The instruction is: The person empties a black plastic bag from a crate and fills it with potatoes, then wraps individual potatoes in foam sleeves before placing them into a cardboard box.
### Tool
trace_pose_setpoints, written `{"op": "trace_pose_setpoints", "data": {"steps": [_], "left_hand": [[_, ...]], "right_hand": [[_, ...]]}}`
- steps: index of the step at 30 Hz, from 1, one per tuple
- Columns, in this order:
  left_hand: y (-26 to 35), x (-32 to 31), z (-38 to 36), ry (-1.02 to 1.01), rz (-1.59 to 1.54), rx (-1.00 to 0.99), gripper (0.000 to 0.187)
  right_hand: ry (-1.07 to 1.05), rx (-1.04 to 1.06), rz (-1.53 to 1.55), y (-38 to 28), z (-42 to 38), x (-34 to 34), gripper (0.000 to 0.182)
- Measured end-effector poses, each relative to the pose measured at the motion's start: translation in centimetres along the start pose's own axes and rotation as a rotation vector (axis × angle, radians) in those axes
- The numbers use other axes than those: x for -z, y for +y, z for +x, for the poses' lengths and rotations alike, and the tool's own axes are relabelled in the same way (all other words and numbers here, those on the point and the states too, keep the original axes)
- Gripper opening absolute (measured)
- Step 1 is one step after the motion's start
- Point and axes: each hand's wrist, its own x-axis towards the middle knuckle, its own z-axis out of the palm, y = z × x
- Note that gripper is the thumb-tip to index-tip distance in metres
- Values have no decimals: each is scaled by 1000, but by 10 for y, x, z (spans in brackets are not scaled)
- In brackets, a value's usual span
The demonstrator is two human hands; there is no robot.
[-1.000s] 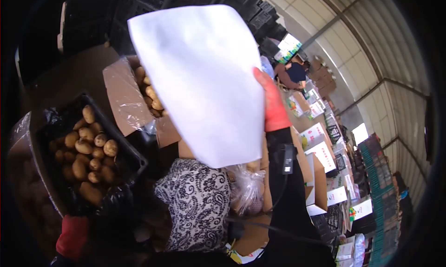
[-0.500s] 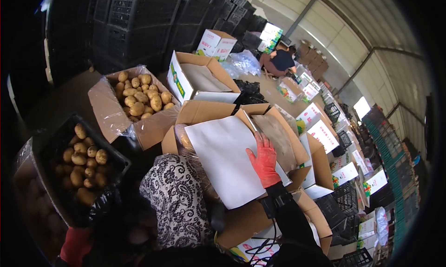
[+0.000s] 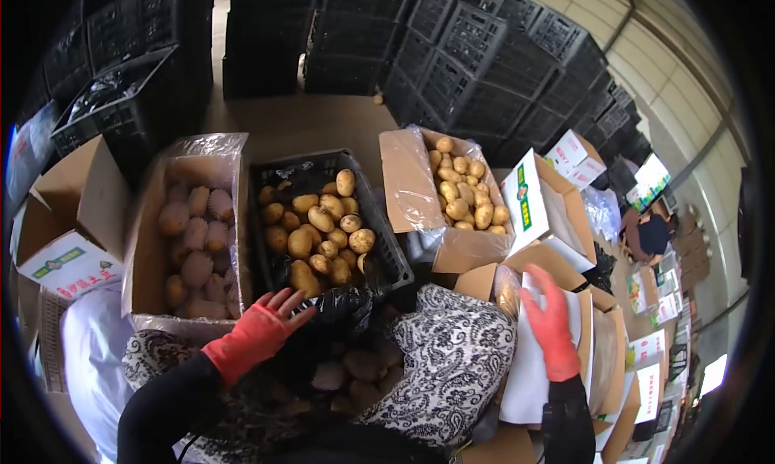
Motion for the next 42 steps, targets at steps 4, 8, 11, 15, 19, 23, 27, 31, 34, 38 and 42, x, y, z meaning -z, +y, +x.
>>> {"op": "trace_pose_setpoints", "data": {"steps": [4,8,11,15,19,23,27,31,34,38,42], "left_hand": [[8,-50,-6,-578,30,213,32],[6,-2,3,-996,-397,193,28],[11,-29,-39,-927,-516,98,28],[-5,-18,-3,-827,-477,230,33],[-50,-6,40,-501,-344,413,32],[-104,-64,74,-177,-500,650,46],[-152,-152,112,-104,-166,607,51],[-179,-174,145,-457,-31,757,53],[-192,-171,162,-651,-36,753,50],[-204,-176,169,-756,-63,758,56],[-202,-183,155,-732,-174,756,67]], "right_hand": [[-588,277,240,-72,51,-123,46],[-799,193,93,-85,112,-267,60],[-683,-30,440,-72,153,-374,75],[-370,19,91,-92,171,-447,90],[-419,-100,486,-65,171,-455,89],[-318,102,281,-76,168,-456,83],[-344,-99,100,-94,169,-466,74],[-423,-43,99,-76,192,-464,66],[-848,-449,741,-46,209,-432,60],[-747,-338,872,-36,169,-420,69],[-591,-320,866,-53,142,-441,75]]}}
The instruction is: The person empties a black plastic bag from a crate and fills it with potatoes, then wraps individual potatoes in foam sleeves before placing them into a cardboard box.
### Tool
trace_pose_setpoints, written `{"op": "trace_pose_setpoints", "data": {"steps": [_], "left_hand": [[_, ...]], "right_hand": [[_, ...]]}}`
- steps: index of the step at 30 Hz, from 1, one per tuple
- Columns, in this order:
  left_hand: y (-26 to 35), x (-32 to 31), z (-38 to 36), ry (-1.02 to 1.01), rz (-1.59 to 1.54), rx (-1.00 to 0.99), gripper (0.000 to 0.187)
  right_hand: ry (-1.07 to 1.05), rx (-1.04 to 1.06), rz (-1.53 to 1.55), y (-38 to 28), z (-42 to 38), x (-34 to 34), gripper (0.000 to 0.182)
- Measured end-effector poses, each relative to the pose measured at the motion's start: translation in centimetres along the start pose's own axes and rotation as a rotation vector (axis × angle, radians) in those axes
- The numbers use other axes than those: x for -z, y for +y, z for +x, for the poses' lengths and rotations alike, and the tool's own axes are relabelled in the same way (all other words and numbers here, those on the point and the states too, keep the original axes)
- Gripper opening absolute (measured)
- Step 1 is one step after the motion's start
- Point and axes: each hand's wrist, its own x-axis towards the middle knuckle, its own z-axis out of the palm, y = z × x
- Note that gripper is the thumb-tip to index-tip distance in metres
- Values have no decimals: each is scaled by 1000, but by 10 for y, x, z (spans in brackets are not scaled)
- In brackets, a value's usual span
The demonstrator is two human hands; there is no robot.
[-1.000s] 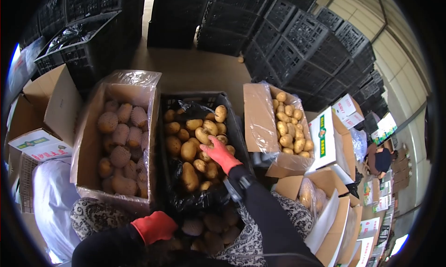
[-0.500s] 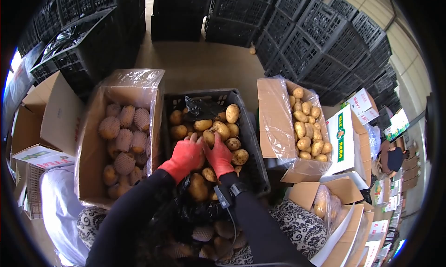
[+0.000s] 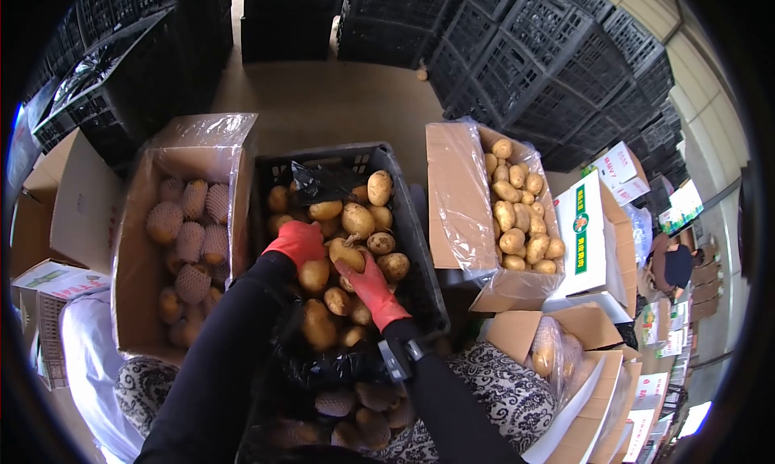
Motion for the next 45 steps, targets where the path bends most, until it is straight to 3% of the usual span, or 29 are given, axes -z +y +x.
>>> {"op": "trace_pose_setpoints", "data": {"steps": [4,7,10,11,12,14,16,18,20,24,26,28,31,34,35,38,39,42,45], "left_hand": [[-18,-4,-16,18,-155,-125,95],[2,41,-78,-259,-325,-48,119],[-1,6,-62,-68,-237,-73,133],[-8,-7,-50,-5,-292,-40,126],[-6,23,-68,-132,-638,18,119],[-33,-7,-55,-55,-946,-168,110],[-21,7,-70,0,-698,-145,114],[-13,-4,-59,16,-226,-78,122],[0,5,-62,14,-206,-59,123],[-12,-18,-67,41,-187,-51,112],[6,-20,-107,78,-283,-171,111],[3,-60,-108,356,-151,-207,119],[29,-14,-110,59,-238,134,133],[36,4,-92,-71,-65,123,134],[37,11,-90,-124,-54,136,132],[9,-13,-66,99,15,-12,130],[15,10,-73,40,-63,68,122],[10,19,-69,199,-27,49,112],[9,-22,-35,236,39,-108,94]], "right_hand": [[-215,-75,359,-13,2,27,59],[-296,-40,300,-35,-1,27,65],[-325,85,276,-23,17,11,64],[-313,111,225,-23,21,3,64],[-279,31,284,-41,12,-5,66],[-83,131,112,-21,16,-19,69],[-116,165,303,-12,17,-25,68],[-55,160,323,3,23,-27,69],[10,269,158,13,31,-32,70],[189,319,119,32,32,-38,74],[118,212,346,6,6,-31,73],[130,178,347,8,2,-29,70],[194,185,324,19,3,-32,64],[286,247,403,23,1,-36,62],[316,267,409,23,2,-37,61],[374,193,564,-3,-13,-20,58],[393,193,642,2,-10,-17,57],[300,216,621,-5,-11,-7,56],[281,198,602,-1,-9,-8,57]]}}
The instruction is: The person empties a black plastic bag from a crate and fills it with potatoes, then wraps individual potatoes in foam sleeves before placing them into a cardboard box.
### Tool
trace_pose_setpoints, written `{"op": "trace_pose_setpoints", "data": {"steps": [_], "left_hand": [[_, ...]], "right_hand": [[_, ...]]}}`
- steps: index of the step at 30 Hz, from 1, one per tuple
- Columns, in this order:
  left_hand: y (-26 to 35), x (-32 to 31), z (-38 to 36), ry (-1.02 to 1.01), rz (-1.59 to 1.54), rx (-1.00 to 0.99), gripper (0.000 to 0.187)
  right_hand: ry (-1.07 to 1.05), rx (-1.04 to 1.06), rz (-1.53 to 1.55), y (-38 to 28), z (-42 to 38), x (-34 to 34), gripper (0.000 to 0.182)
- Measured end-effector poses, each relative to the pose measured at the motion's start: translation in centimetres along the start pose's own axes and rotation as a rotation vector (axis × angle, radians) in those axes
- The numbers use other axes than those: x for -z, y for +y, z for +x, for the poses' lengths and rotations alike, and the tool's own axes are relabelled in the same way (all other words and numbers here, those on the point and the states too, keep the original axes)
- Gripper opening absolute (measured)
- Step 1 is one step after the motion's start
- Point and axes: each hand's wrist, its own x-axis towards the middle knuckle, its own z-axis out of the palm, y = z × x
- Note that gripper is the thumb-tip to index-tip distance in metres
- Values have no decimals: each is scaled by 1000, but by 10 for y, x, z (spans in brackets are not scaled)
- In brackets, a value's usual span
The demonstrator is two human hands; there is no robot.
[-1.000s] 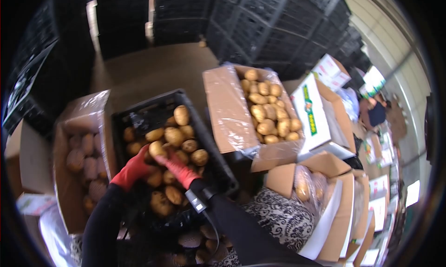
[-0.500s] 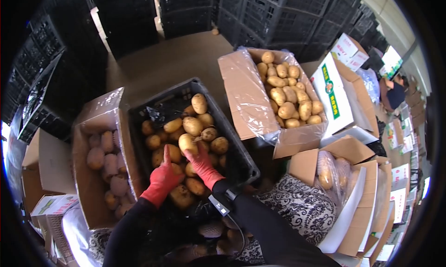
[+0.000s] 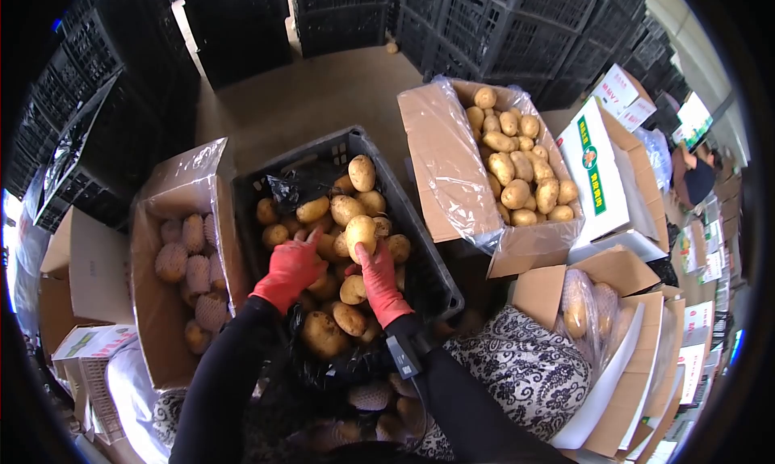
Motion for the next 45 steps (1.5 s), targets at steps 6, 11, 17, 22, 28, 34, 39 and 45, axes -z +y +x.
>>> {"op": "trace_pose_setpoints", "data": {"steps": [6,11,17,22,28,34,39,45], "left_hand": [[33,-67,47,-64,301,191,68],[39,1,12,2,0,120,63],[35,6,-63,66,-110,78,67],[30,0,-90,153,-302,86,64],[35,2,-94,603,-667,82,59],[28,2,-109,172,-298,-48,61],[39,26,-105,42,-346,44,61],[46,39,-111,-29,-543,96,65]], "right_hand": [[38,-42,36,-6,0,13,54],[14,-112,197,-10,2,23,51],[24,-353,496,-12,5,36,80],[-41,-385,680,-24,-3,49,94],[20,-198,509,-26,-11,38,70],[41,-109,495,-36,-17,16,49],[115,82,388,-83,8,20,47],[573,626,-490,-250,87,91,61]]}}
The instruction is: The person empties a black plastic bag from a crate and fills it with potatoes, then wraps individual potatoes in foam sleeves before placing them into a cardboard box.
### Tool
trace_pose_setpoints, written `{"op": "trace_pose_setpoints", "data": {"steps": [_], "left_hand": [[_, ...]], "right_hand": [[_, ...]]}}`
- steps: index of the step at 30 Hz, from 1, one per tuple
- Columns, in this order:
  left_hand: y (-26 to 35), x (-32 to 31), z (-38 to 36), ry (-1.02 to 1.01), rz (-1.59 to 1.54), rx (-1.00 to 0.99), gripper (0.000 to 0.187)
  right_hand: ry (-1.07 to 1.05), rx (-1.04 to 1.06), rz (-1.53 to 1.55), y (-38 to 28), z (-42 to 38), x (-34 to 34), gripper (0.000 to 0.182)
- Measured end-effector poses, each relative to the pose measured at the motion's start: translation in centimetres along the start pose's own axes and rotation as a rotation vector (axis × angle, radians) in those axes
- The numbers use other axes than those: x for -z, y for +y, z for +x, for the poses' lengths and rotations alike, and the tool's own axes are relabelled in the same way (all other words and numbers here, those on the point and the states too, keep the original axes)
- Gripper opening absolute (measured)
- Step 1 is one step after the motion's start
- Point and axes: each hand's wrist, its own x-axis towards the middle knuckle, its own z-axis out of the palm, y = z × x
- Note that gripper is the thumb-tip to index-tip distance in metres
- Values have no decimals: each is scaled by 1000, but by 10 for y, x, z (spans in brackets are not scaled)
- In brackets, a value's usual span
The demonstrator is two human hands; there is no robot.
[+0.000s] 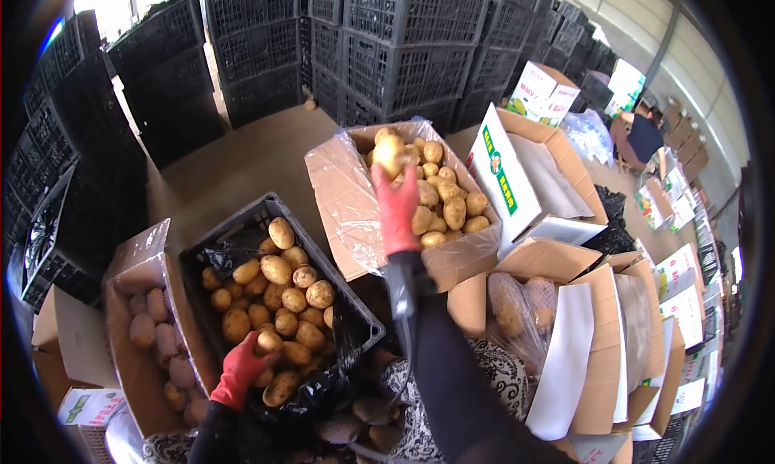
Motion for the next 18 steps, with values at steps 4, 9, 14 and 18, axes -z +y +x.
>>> {"op": "trace_pose_setpoints", "data": {"steps": [4,9,14,18], "left_hand": [[-8,0,6,-64,-104,-2,65],[-27,-23,19,-20,-768,67,54],[97,-16,72,77,-1202,27,49],[188,-44,136,266,-947,-389,52]], "right_hand": [[-280,229,-728,61,94,37,51],[-700,126,-322,33,21,61,50],[-1284,-824,138,-33,-110,52,92],[-833,-809,727,-1,-98,34,74]]}}
